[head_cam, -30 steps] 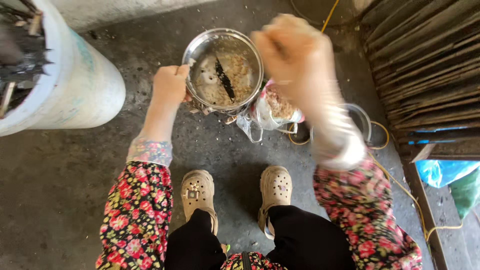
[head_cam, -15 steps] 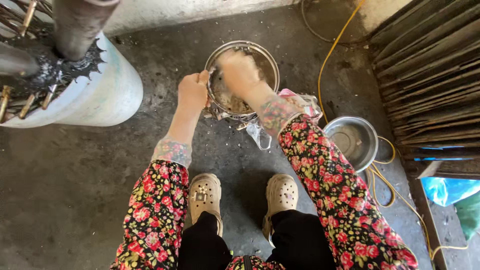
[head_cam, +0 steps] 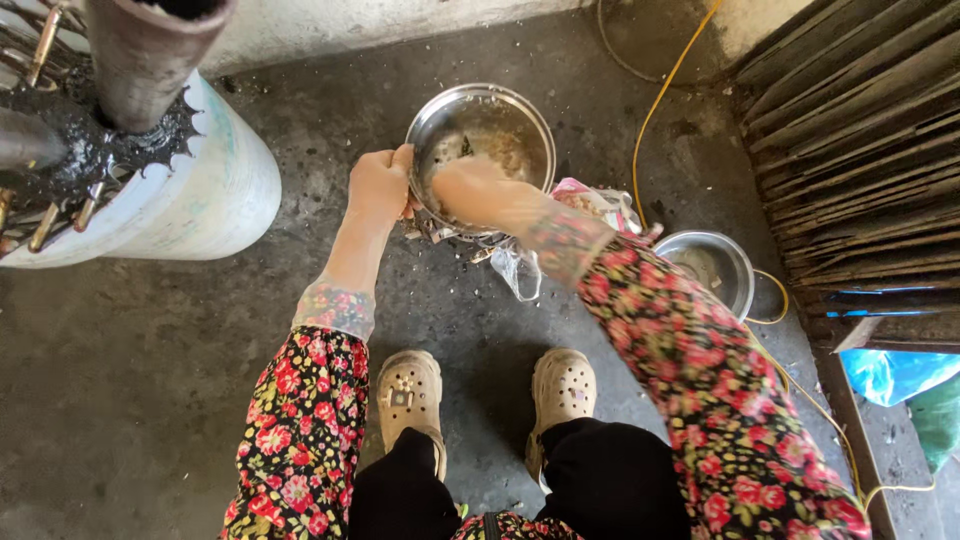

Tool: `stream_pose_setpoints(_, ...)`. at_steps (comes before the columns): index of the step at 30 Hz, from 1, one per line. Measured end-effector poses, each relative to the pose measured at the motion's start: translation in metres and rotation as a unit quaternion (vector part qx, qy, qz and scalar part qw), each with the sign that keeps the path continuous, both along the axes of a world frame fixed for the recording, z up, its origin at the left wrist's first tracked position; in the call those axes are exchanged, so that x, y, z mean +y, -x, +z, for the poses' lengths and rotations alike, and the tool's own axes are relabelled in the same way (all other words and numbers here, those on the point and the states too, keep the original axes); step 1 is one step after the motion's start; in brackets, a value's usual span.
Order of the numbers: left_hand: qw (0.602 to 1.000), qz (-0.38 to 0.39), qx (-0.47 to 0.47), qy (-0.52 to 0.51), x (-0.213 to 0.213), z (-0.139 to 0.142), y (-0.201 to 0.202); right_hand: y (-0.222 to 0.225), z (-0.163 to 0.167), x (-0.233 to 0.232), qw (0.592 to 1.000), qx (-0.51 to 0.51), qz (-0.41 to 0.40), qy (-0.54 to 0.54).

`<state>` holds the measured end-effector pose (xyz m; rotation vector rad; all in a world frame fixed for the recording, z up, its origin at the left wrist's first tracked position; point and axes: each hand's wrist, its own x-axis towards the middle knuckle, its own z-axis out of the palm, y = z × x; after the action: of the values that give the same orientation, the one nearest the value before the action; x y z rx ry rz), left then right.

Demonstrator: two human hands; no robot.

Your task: The person packs a crumbly food mixture into a plastic bag, plugs in a small electric grinder, and then uses the grinder to process the mixture in a metal bowl. The person repeatedly scoops the mixture into the grinder and returns it to the bowl.

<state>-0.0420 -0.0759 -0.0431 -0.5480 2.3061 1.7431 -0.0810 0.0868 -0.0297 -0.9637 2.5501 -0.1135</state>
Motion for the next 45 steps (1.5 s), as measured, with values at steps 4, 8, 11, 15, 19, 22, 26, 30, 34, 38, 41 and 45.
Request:
stream_pose_setpoints(4,1.000,-0.009,-0.005,0.027,0.002,0.003,-0.001,-0.013,0.013,0.011,0.963,0.221,-0.021,0.150)
stream_pose_setpoints(8,0.960,-0.003,0.086,0.266,0.010,0.004,0.004,-0.010,0.031,0.039,0.952,0.278,0.027,0.127)
stream_pose_setpoints(11,0.939,-0.019,0.118,0.322,0.013,0.011,0.018,-0.012,0.039,0.068,0.944,0.309,0.083,0.077)
stream_pose_setpoints(15,0.939,-0.066,0.060,0.332,0.011,0.023,0.021,-0.051,0.031,0.098,0.963,0.267,0.026,0.005)
stream_pose_setpoints(19,0.904,-0.138,0.070,0.399,0.026,0.033,-0.009,-0.119,0.008,0.097,0.976,0.205,-0.016,-0.065)
stream_pose_setpoints(22,0.893,-0.173,0.071,0.409,0.043,0.039,-0.034,-0.151,-0.004,0.100,0.992,0.122,-0.031,-0.027)
stream_pose_setpoints(26,0.885,-0.212,0.127,0.394,0.043,0.045,-0.052,-0.162,-0.007,0.123,0.986,0.153,-0.027,0.052)
stream_pose_setpoints(30,0.888,-0.181,0.142,0.399,0.041,0.039,-0.056,-0.169,-0.006,0.124,0.953,0.296,0.049,-0.045)
stream_pose_setpoints(34,0.900,-0.158,0.121,0.387,0.044,0.031,-0.059,-0.179,-0.006,0.075,0.973,0.229,-0.037,-0.022)
stream_pose_setpoints(38,0.900,-0.156,0.148,0.379,0.034,0.029,-0.068,-0.168,-0.006,0.038,0.961,-0.131,-0.220,0.106)
stream_pose_setpoints(41,0.900,-0.176,0.138,0.374,0.029,0.027,-0.075,-0.154,-0.009,0.038,0.824,-0.266,-0.304,0.398)
stream_pose_setpoints(45,0.902,-0.157,0.157,0.370,0.031,0.021,-0.080,-0.142,-0.014,0.047,0.932,-0.204,-0.149,0.260)
